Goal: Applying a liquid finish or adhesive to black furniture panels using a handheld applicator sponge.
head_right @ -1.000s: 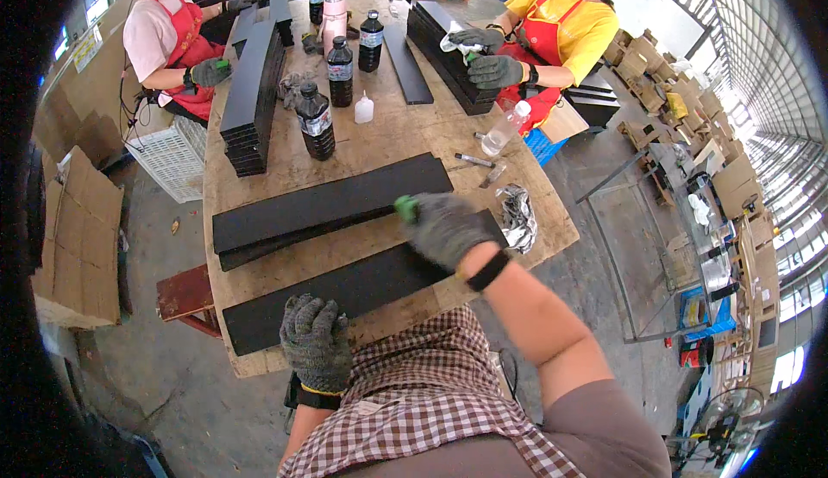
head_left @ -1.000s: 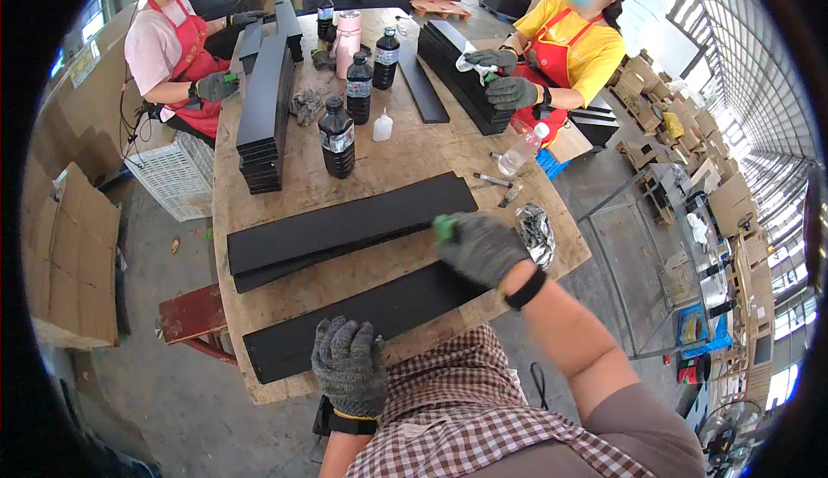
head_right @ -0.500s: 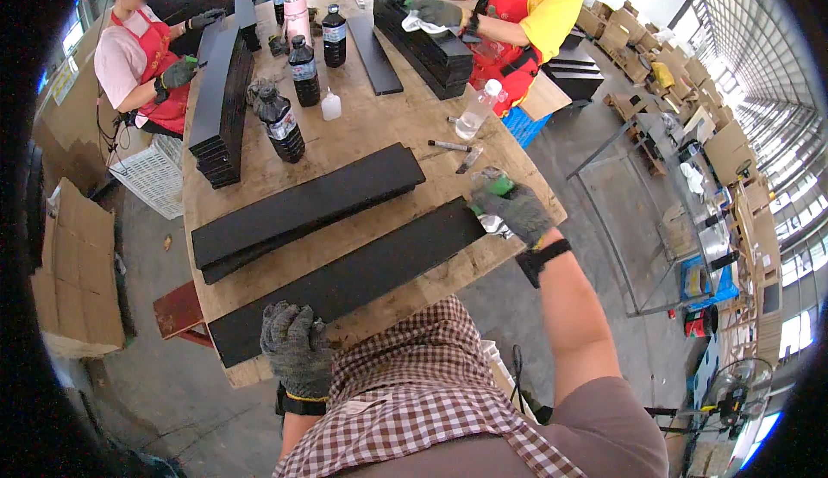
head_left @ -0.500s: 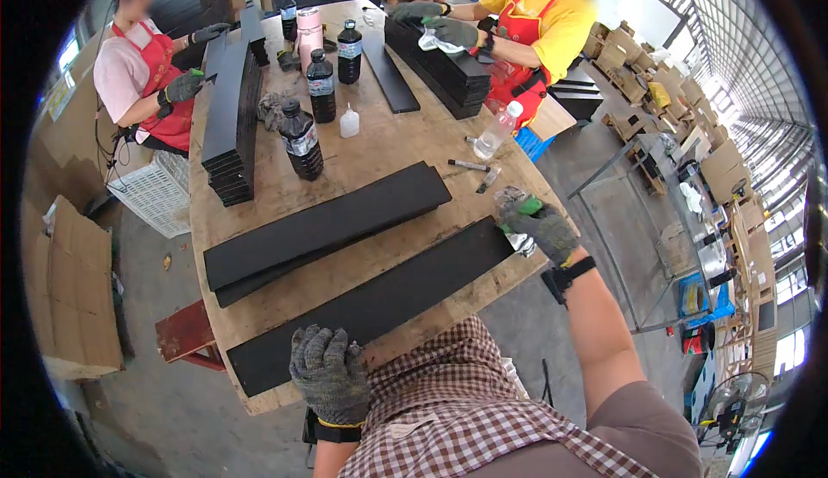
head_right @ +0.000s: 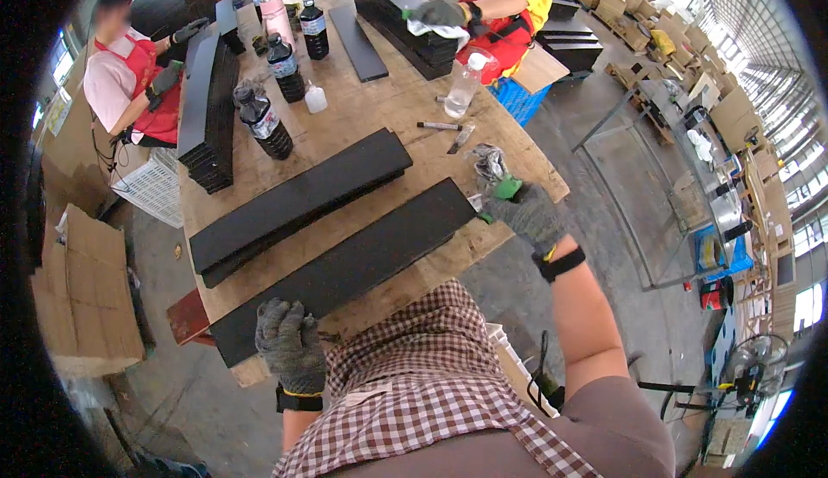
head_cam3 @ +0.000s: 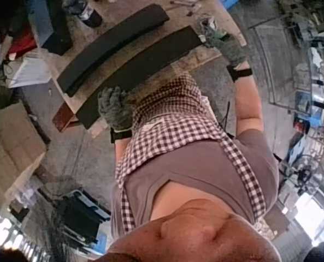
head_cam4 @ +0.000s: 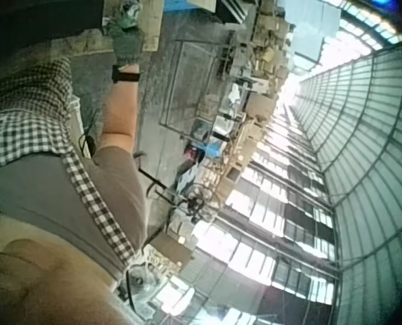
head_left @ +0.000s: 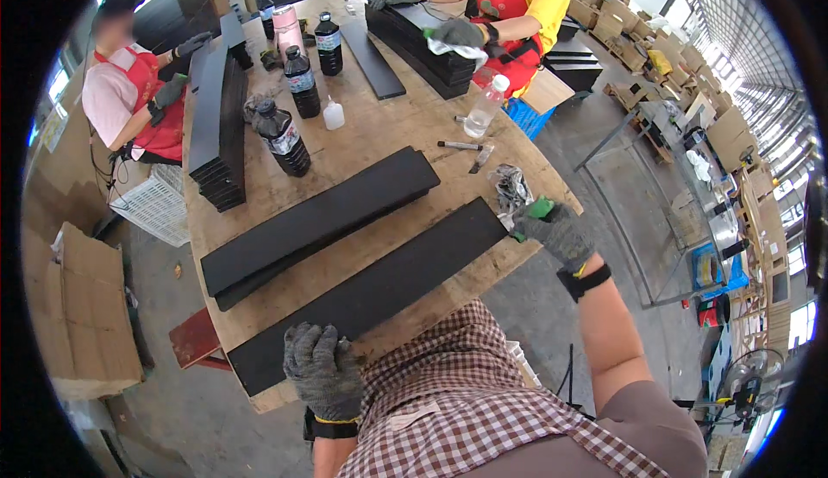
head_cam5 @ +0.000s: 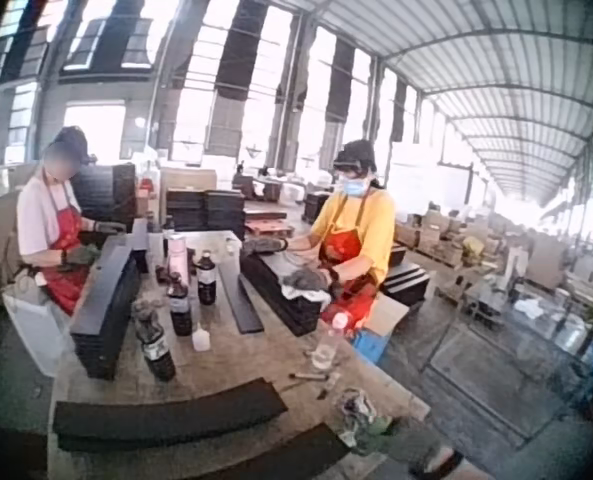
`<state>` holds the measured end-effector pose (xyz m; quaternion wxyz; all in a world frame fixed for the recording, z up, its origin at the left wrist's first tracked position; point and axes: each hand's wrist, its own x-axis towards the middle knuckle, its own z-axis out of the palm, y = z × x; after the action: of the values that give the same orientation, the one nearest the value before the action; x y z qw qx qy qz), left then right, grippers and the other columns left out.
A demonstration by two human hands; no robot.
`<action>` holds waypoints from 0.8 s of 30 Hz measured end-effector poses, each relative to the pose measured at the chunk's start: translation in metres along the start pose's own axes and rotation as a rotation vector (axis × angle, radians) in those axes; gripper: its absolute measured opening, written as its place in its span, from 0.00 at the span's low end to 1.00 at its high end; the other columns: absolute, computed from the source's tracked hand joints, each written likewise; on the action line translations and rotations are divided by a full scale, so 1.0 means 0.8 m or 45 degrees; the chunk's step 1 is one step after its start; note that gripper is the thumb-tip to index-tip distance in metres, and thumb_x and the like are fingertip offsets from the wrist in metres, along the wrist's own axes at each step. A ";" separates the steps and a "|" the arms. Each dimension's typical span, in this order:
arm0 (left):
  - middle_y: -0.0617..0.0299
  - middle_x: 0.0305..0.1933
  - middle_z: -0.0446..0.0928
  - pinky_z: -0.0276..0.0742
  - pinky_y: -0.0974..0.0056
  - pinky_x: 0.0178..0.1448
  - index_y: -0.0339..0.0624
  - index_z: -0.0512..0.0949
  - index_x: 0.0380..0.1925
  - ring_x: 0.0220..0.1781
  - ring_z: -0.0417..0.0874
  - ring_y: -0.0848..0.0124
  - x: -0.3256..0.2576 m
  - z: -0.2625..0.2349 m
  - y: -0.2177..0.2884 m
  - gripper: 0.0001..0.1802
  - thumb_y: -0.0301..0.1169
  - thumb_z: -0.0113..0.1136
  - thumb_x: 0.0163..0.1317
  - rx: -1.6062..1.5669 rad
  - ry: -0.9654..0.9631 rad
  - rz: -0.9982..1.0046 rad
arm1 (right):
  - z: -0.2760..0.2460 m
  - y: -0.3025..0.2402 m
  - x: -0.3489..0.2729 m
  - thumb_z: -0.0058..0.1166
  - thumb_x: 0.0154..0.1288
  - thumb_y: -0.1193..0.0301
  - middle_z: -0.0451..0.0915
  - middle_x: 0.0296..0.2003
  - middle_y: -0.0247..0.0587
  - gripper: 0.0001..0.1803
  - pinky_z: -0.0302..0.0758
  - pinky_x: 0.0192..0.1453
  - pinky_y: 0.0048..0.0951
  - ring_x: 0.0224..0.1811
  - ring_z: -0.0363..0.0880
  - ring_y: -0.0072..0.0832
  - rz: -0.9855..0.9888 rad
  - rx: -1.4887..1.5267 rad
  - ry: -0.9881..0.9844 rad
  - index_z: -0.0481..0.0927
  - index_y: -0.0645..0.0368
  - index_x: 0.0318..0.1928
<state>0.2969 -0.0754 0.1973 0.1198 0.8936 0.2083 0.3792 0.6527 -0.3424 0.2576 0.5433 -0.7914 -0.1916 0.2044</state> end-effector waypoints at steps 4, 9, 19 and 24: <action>0.53 0.52 0.81 0.74 0.41 0.70 0.46 0.85 0.48 0.60 0.81 0.48 -0.001 -0.002 -0.003 0.15 0.29 0.72 0.59 0.020 -0.018 0.018 | 0.072 0.043 -0.041 0.68 0.69 0.74 0.88 0.50 0.41 0.15 0.81 0.57 0.32 0.51 0.86 0.28 -0.321 0.338 0.312 0.84 0.63 0.54; 0.53 0.51 0.82 0.74 0.41 0.70 0.45 0.84 0.48 0.59 0.82 0.48 -0.002 0.000 -0.005 0.15 0.27 0.72 0.59 0.001 0.019 0.047 | 0.162 0.031 -0.108 0.65 0.73 0.72 0.87 0.51 0.41 0.14 0.81 0.58 0.32 0.51 0.85 0.28 -0.362 0.078 0.384 0.84 0.61 0.56; 0.53 0.52 0.82 0.73 0.42 0.71 0.46 0.85 0.48 0.59 0.82 0.48 -0.002 0.001 0.001 0.15 0.25 0.72 0.59 0.006 0.028 0.031 | 0.203 0.017 -0.128 0.60 0.75 0.74 0.86 0.56 0.44 0.17 0.80 0.63 0.32 0.57 0.84 0.31 -0.237 0.506 0.010 0.81 0.63 0.61; 0.51 0.57 0.81 0.72 0.45 0.72 0.44 0.85 0.49 0.63 0.80 0.47 0.006 -0.039 -0.004 0.16 0.28 0.72 0.61 -0.154 -0.196 -0.140 | 0.196 0.005 -0.112 0.66 0.66 0.79 0.89 0.49 0.41 0.10 0.81 0.58 0.34 0.56 0.86 0.33 -0.431 0.303 0.283 0.88 0.59 0.47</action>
<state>0.2763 -0.0685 0.2204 0.2098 0.8984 0.2238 0.3142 0.4936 -0.2681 0.2130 0.6770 -0.6961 -0.2351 0.0431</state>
